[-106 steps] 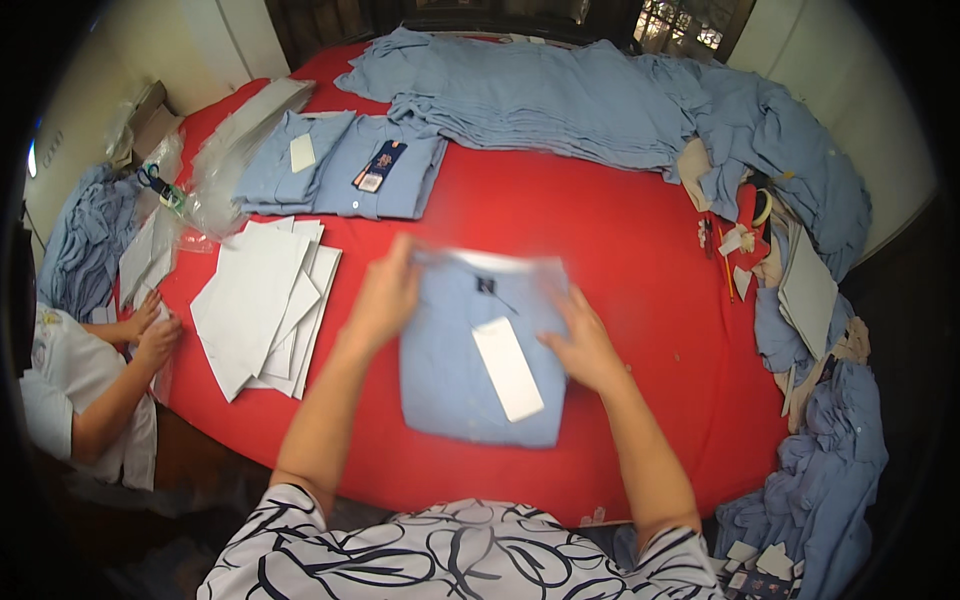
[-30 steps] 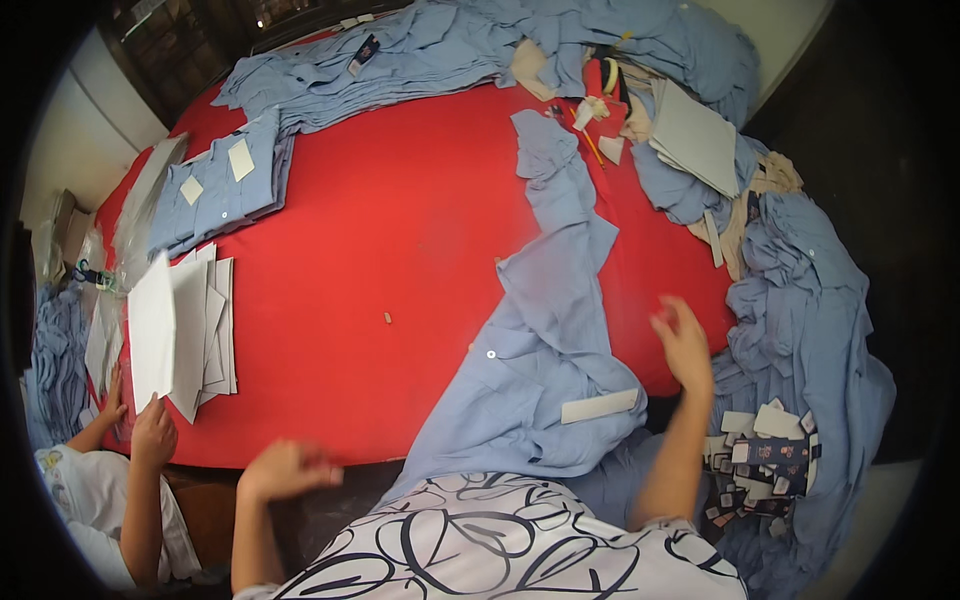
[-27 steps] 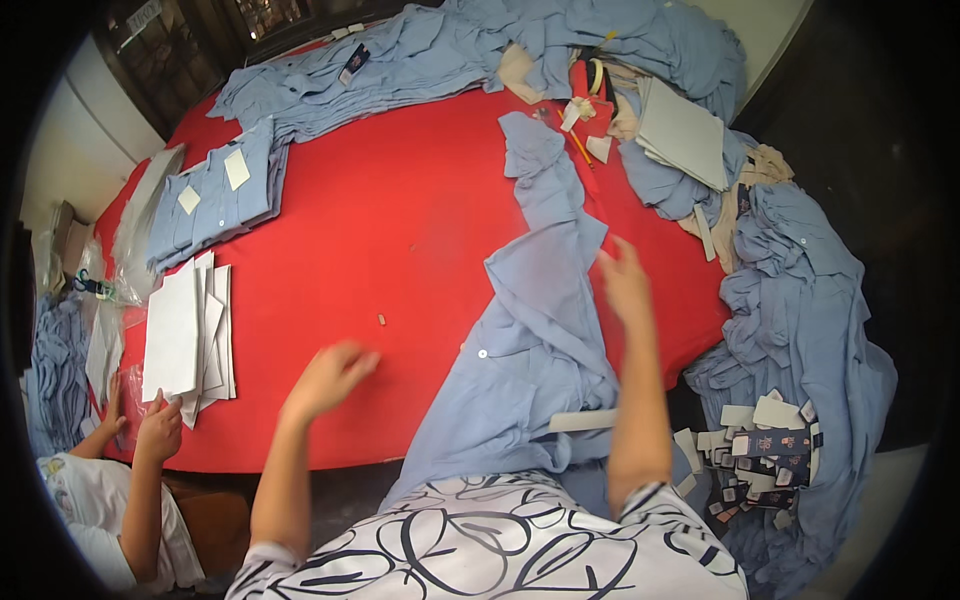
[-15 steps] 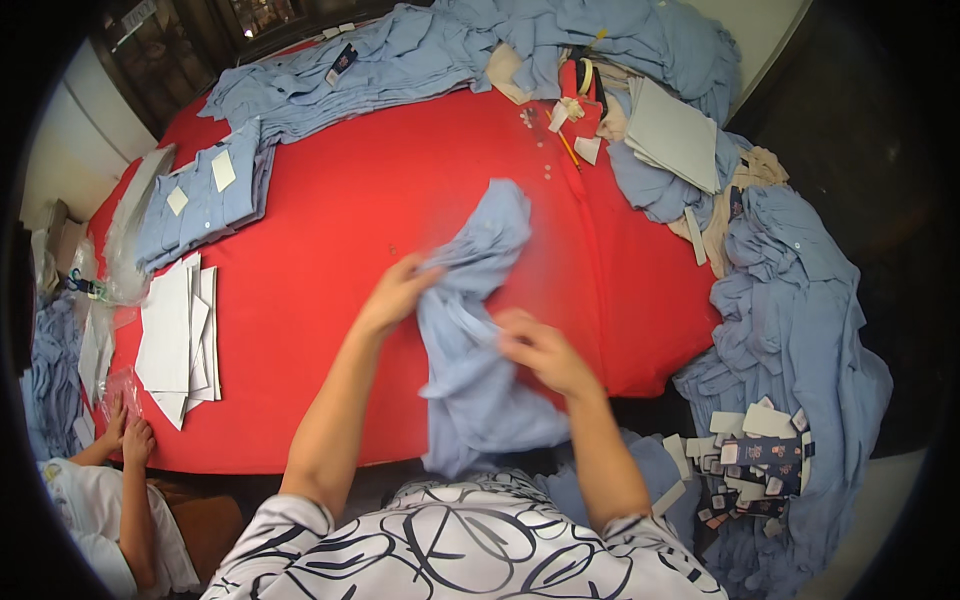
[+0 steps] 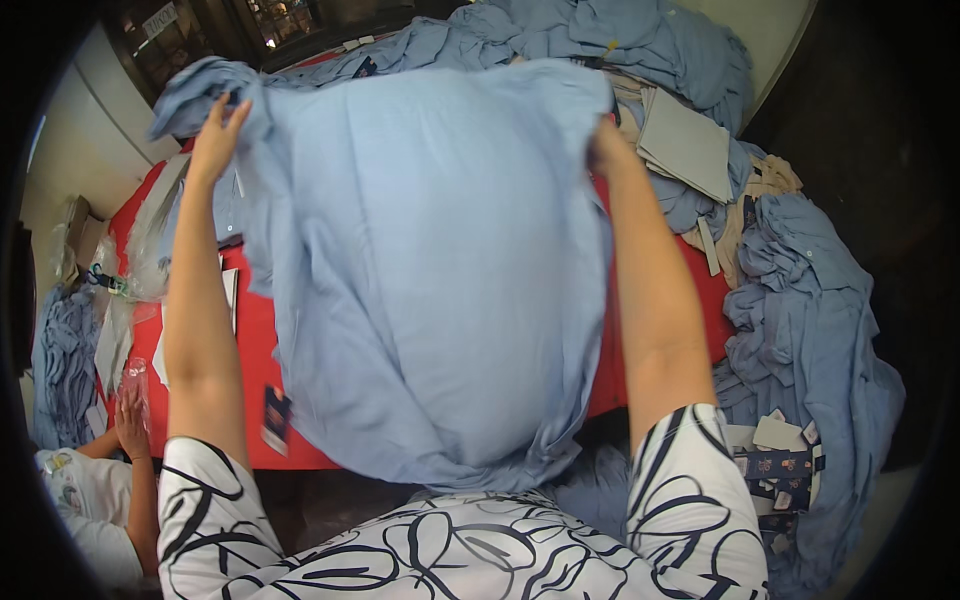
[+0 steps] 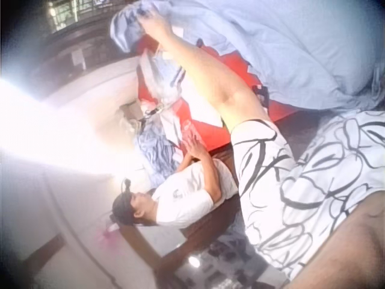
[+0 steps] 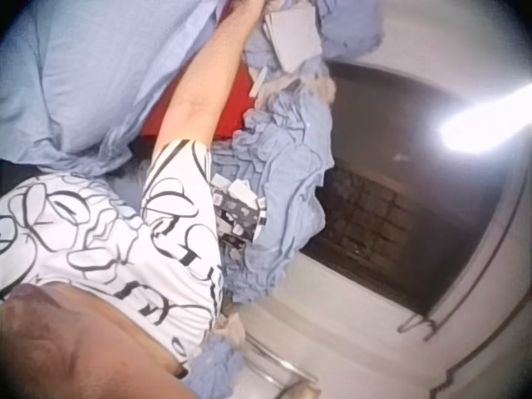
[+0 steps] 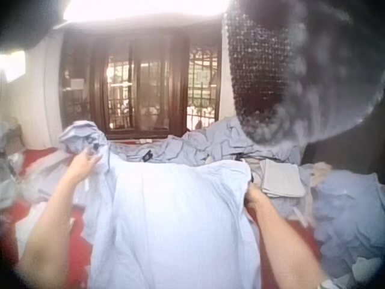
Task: The person folds light blue collared shirts using a white cardboard guide, one by one, then stacks the folded shirts onto a large pile on a red table.
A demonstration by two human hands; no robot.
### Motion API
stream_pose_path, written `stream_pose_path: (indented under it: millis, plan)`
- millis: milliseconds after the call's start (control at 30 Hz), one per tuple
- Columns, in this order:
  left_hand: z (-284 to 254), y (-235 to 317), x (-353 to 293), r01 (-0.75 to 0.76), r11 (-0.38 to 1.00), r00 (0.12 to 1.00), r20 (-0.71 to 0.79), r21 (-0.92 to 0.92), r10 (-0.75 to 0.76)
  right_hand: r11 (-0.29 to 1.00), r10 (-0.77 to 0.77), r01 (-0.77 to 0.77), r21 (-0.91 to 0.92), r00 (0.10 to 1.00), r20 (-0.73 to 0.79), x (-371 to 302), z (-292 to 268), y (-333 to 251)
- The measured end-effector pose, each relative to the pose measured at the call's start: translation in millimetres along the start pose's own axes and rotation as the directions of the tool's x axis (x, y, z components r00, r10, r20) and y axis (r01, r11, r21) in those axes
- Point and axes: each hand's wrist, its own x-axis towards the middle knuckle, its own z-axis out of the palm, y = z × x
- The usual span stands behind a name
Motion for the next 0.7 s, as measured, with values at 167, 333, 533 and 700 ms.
stream_pose_path:
  millis: [167,333,533,700]
  plan:
    - [58.1,-8.6,-169.0,-0.033,0.999,0.919,0.392,-0.028,0.041,0.849,0.076,-0.028,-0.528,0.995,0.07,-8.7,-49.6,139.6]
    - [52.4,-6.1,-351.1,-0.113,0.967,0.86,0.509,0.228,-0.019,0.183,-0.626,0.249,-0.951,0.776,0.083,-42.5,-49.8,171.9]
    - [29.7,-17.0,-368.3,-0.088,0.958,0.858,0.509,0.272,-0.066,-0.056,-0.3,0.211,-0.976,0.929,0.218,-1.1,-34.7,162.3]
    - [33.4,-16.9,-364.8,-0.085,0.959,0.857,0.511,0.271,-0.068,-0.02,-0.261,0.217,-0.976,0.941,0.214,52.5,-20.8,145.2]
